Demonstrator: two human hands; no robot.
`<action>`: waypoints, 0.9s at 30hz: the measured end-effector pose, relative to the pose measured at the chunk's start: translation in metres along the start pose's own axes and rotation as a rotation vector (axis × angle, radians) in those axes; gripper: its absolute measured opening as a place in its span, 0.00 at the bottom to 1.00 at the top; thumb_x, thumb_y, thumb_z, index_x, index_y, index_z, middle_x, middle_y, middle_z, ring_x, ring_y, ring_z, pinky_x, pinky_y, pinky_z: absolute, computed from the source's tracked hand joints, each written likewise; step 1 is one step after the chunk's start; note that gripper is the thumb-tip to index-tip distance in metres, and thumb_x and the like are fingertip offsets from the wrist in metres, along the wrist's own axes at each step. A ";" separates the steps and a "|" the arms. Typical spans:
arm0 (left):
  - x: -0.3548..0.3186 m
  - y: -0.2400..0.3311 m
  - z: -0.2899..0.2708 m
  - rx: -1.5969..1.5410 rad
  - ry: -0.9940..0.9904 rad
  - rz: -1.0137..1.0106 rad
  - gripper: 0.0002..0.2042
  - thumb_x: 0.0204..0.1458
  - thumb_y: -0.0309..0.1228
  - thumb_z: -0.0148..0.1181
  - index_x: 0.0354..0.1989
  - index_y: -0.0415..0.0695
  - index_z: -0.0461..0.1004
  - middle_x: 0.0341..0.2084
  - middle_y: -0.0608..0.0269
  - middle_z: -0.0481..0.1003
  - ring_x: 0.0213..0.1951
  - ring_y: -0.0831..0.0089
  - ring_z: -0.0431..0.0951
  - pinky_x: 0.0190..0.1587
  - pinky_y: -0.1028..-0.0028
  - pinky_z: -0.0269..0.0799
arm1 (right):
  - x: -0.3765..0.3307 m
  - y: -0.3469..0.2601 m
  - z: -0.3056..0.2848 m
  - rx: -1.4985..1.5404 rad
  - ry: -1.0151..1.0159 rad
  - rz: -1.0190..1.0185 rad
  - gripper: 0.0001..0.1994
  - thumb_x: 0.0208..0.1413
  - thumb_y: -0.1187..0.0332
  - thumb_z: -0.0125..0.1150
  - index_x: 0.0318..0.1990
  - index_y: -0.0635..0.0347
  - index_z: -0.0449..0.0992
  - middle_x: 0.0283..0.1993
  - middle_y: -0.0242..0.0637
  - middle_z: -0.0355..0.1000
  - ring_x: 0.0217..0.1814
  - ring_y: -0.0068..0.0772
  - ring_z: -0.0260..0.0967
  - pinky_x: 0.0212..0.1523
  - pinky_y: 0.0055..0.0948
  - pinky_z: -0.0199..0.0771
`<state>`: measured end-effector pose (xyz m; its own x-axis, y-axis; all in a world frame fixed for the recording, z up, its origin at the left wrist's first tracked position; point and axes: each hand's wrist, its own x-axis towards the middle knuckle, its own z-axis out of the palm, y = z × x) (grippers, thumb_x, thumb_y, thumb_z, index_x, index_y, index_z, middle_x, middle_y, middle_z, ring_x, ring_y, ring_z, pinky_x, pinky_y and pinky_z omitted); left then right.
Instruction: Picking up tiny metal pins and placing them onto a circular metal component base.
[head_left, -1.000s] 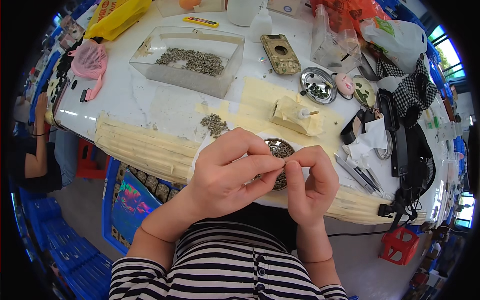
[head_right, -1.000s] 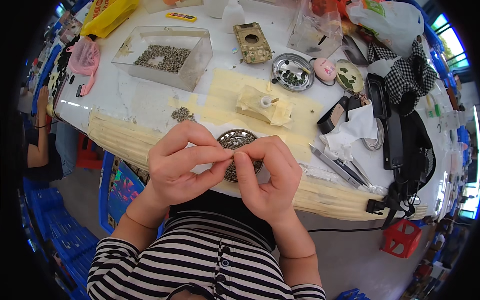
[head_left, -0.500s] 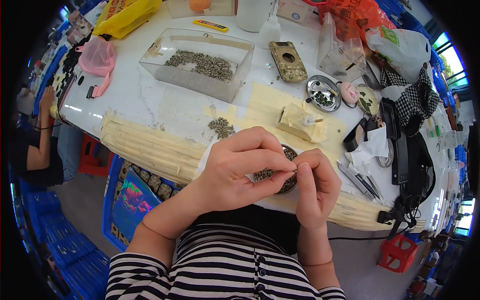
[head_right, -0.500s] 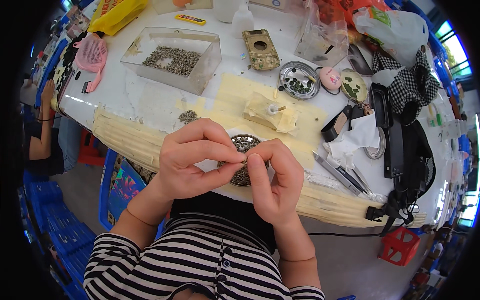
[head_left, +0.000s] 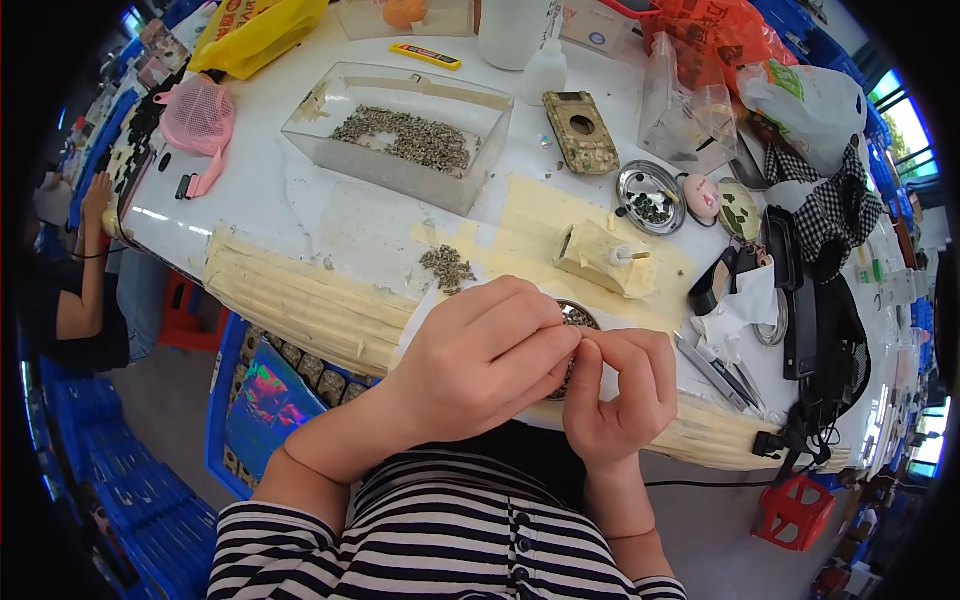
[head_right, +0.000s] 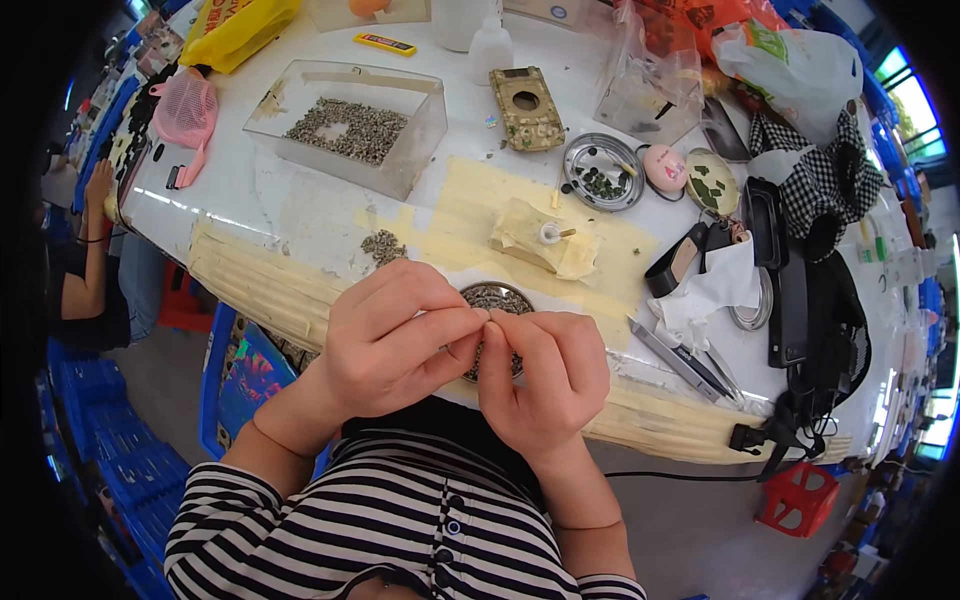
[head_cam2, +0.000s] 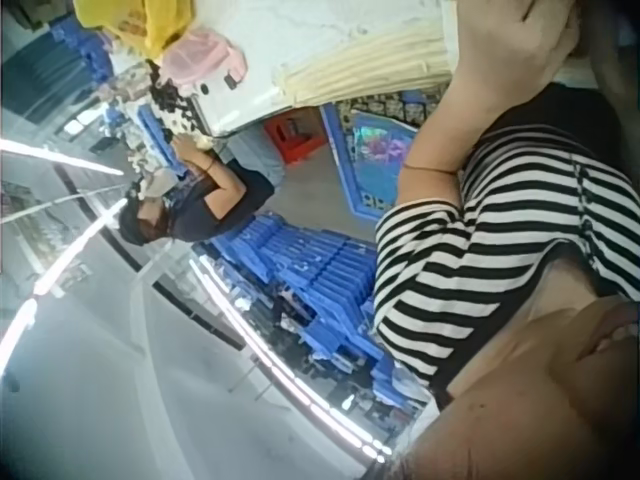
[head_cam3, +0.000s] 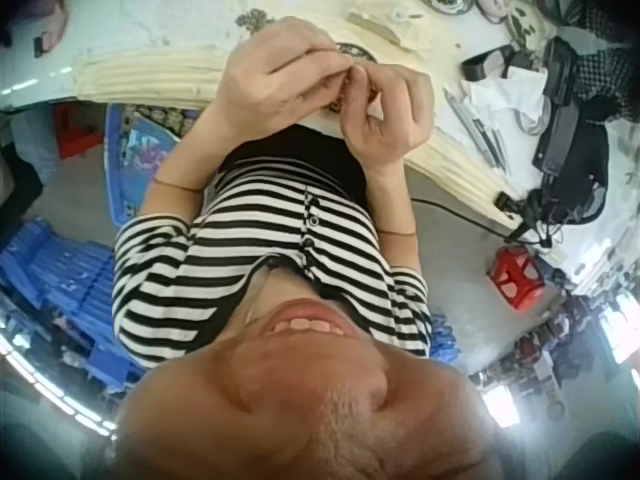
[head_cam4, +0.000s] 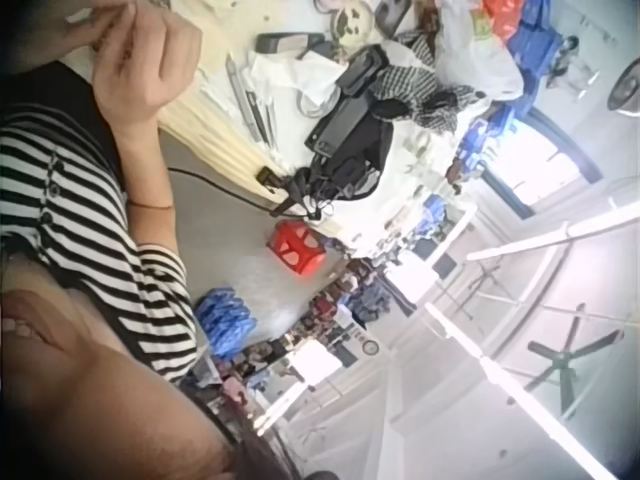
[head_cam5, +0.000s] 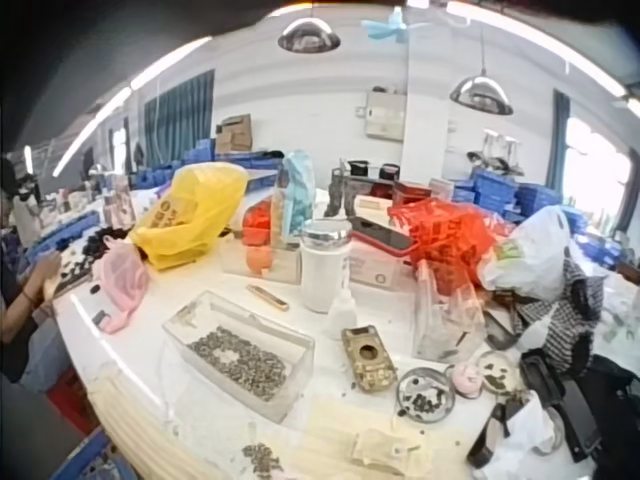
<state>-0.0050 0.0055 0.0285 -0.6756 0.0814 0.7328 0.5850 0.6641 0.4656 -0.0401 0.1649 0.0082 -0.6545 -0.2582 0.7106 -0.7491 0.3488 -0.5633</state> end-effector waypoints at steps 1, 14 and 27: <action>-0.001 0.000 -0.001 -0.018 0.001 -0.005 0.14 0.35 0.17 0.71 0.33 0.39 0.81 0.29 0.60 0.75 0.28 0.64 0.76 0.30 0.71 0.72 | 0.002 0.001 0.001 0.012 0.001 -0.004 0.04 0.49 0.81 0.67 0.30 0.64 0.78 0.29 0.37 0.73 0.28 0.33 0.68 0.29 0.26 0.67; 0.001 -0.010 0.006 -0.518 -0.024 -0.208 0.11 0.39 0.16 0.71 0.34 0.40 0.83 0.30 0.61 0.78 0.30 0.71 0.78 0.31 0.76 0.73 | -0.001 0.005 -0.016 0.509 -0.152 0.346 0.04 0.60 0.77 0.56 0.33 0.67 0.73 0.32 0.39 0.71 0.32 0.30 0.67 0.36 0.25 0.66; -0.009 -0.013 0.014 -0.482 0.022 -0.102 0.11 0.42 0.19 0.73 0.37 0.38 0.82 0.32 0.59 0.79 0.31 0.68 0.79 0.31 0.74 0.74 | -0.005 0.003 -0.015 0.389 -0.155 0.287 0.02 0.59 0.78 0.55 0.34 0.66 0.73 0.31 0.41 0.71 0.30 0.33 0.67 0.34 0.27 0.67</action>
<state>-0.0128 0.0061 0.0090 -0.7335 0.0151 0.6796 0.6611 0.2481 0.7080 -0.0380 0.1804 0.0090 -0.8249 -0.3422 0.4499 -0.5002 0.0711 -0.8630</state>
